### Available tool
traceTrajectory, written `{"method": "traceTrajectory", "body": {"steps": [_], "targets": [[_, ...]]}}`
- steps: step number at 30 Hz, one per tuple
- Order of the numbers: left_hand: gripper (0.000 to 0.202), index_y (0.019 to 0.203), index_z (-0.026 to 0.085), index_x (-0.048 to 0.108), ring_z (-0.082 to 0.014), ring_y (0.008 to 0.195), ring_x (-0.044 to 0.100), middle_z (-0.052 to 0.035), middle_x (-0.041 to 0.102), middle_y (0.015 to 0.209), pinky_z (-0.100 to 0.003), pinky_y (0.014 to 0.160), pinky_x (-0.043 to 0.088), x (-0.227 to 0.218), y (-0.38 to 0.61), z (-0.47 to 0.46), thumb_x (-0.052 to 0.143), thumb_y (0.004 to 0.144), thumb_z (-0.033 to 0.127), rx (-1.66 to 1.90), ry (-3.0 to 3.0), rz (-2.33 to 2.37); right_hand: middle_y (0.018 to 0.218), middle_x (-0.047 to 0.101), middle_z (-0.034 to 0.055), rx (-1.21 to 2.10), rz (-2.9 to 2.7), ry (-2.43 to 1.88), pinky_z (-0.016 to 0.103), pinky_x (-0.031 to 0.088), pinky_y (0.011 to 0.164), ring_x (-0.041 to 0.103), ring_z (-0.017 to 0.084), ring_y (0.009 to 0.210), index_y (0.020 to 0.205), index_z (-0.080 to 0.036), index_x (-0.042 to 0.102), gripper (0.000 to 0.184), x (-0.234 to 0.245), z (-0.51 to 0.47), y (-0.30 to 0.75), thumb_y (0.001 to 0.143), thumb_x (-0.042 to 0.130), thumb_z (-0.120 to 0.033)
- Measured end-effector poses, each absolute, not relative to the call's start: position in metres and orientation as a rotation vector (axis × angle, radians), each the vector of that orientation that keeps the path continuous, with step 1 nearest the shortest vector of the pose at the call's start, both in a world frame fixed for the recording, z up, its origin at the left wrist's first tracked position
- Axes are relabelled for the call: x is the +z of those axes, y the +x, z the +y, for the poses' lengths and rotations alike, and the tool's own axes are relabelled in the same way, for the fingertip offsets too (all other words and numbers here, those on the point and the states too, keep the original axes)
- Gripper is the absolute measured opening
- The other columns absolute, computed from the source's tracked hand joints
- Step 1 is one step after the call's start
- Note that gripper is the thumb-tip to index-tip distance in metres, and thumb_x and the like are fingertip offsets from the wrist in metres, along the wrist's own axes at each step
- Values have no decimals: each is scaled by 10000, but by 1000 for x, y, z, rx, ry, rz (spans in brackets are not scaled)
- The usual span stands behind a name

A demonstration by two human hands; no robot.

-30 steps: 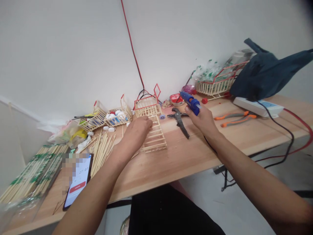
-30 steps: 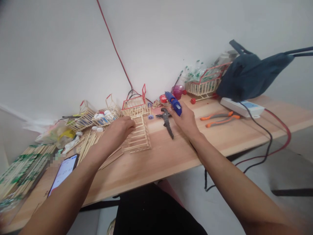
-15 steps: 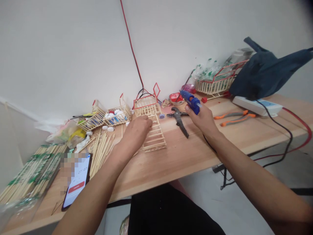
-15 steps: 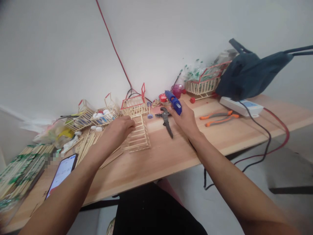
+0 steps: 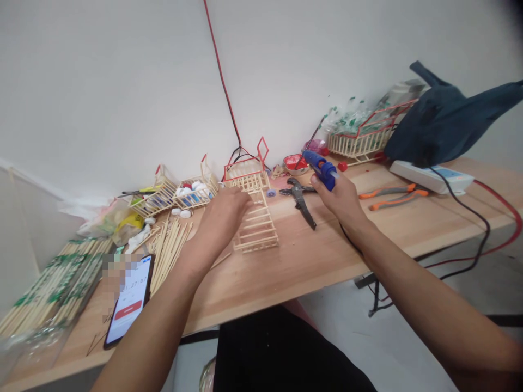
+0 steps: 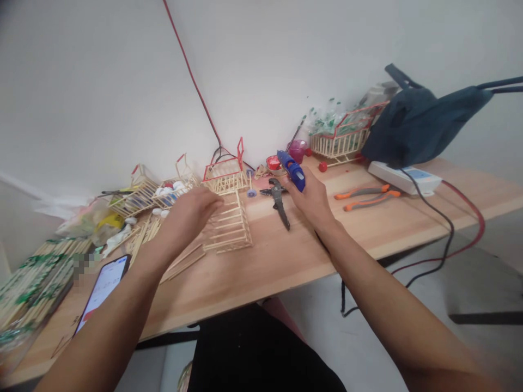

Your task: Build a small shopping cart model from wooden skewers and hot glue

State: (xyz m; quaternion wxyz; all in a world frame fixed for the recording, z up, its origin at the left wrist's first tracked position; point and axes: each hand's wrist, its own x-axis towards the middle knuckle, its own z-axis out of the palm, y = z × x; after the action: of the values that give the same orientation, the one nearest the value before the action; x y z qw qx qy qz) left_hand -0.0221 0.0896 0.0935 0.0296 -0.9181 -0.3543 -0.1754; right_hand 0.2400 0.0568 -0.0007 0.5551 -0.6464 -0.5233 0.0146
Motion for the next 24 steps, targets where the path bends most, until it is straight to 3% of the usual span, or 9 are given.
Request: {"method": "traceTrajectory", "body": {"steps": [3,7,13,24], "targets": [[165,904,163,697,-220,874,605,-76,691,897,-339,802,445,106,-40,90,533,896,178,-746,-2672,-1168,824,665,86,9,-1234,-1565,384,469,658,592,251,721,982,-192,639,462,-1,56,241,826,527,-612],[108,873,192,695,-189,798,603,-31,689,860,-321,773,455,111,-63,88,596,840,164,-921,-2591,-1312,842,682,99,7,-1239,-1607,407,472,681,607,271,738,1043,-210,647,448,-2,56,243,839,529,-591],[81,822,174,690,-190,811,591,-39,667,826,-321,770,448,89,-64,85,626,823,124,-839,-2731,-1232,905,698,110,-2,-1264,-1598,429,477,742,629,285,804,1140,-188,639,492,-7,59,244,855,520,-571],[58,806,177,708,-249,947,559,-78,662,933,-361,792,441,73,-51,83,653,826,178,-505,-2738,-1201,862,693,98,18,-1271,-1618,418,474,710,623,279,770,1085,-202,650,480,-6,58,243,855,509,-598]]}}
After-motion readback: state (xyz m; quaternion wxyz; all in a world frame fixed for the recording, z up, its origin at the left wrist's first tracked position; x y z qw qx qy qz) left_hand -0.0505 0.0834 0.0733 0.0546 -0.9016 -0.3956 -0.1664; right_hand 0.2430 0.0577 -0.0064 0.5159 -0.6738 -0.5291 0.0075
